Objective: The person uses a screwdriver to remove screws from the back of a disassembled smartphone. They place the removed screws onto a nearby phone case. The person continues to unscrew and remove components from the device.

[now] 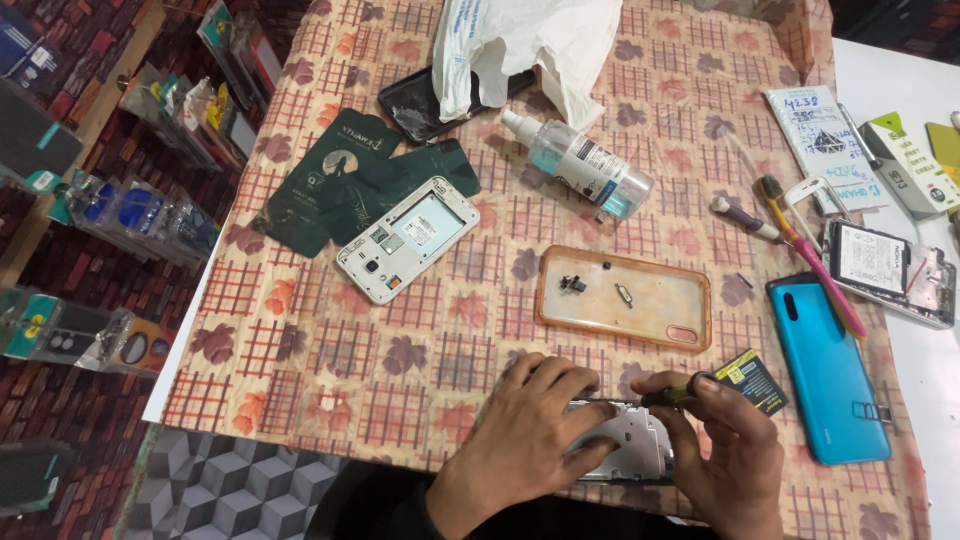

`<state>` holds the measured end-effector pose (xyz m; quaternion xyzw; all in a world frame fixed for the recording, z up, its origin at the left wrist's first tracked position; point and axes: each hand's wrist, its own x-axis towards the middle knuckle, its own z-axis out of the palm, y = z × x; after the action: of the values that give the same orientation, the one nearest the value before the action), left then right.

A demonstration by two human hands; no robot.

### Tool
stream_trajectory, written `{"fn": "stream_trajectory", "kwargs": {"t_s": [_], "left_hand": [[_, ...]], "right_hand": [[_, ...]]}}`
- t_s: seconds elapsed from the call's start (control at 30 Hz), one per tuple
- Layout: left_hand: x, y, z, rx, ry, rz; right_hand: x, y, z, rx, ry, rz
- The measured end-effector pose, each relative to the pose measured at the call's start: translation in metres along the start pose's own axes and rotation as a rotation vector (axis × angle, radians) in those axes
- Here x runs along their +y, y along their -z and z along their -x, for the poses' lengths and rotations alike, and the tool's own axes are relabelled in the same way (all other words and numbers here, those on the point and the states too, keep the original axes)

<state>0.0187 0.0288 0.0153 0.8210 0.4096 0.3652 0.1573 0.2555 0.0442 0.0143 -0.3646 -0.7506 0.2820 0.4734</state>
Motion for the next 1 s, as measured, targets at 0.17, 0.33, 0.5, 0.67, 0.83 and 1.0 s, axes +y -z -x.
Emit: {"fn": "stream_trajectory", "kwargs": {"t_s": [0.17, 0.33, 0.5, 0.67, 0.83, 1.0], "left_hand": [[0.000, -0.002, 0.000, 0.014, 0.004, -0.001], [-0.001, -0.003, 0.001, -0.001, 0.025, 0.021], [-0.001, -0.004, 0.001, -0.004, 0.024, 0.012], [-0.002, -0.003, 0.001, -0.004, 0.029, 0.042], [-0.001, -0.002, 0.000, -0.016, 0.026, 0.020], [-0.001, -0.002, 0.001, 0.006, 0.026, 0.025]], "right_hand": [[0.001, -0.005, -0.003, 0.192, -0.033, 0.149], [-0.011, 0.004, -0.011, 0.040, -0.132, 0.116], [-0.016, 0.007, -0.014, 0.033, -0.080, 0.099], [-0.012, 0.002, -0.018, 0.135, -0.101, 0.230], [-0.017, -0.011, -0.021, 0.119, -0.077, 0.138], [-0.017, -0.013, -0.017, 0.201, -0.169, 0.176]]}}
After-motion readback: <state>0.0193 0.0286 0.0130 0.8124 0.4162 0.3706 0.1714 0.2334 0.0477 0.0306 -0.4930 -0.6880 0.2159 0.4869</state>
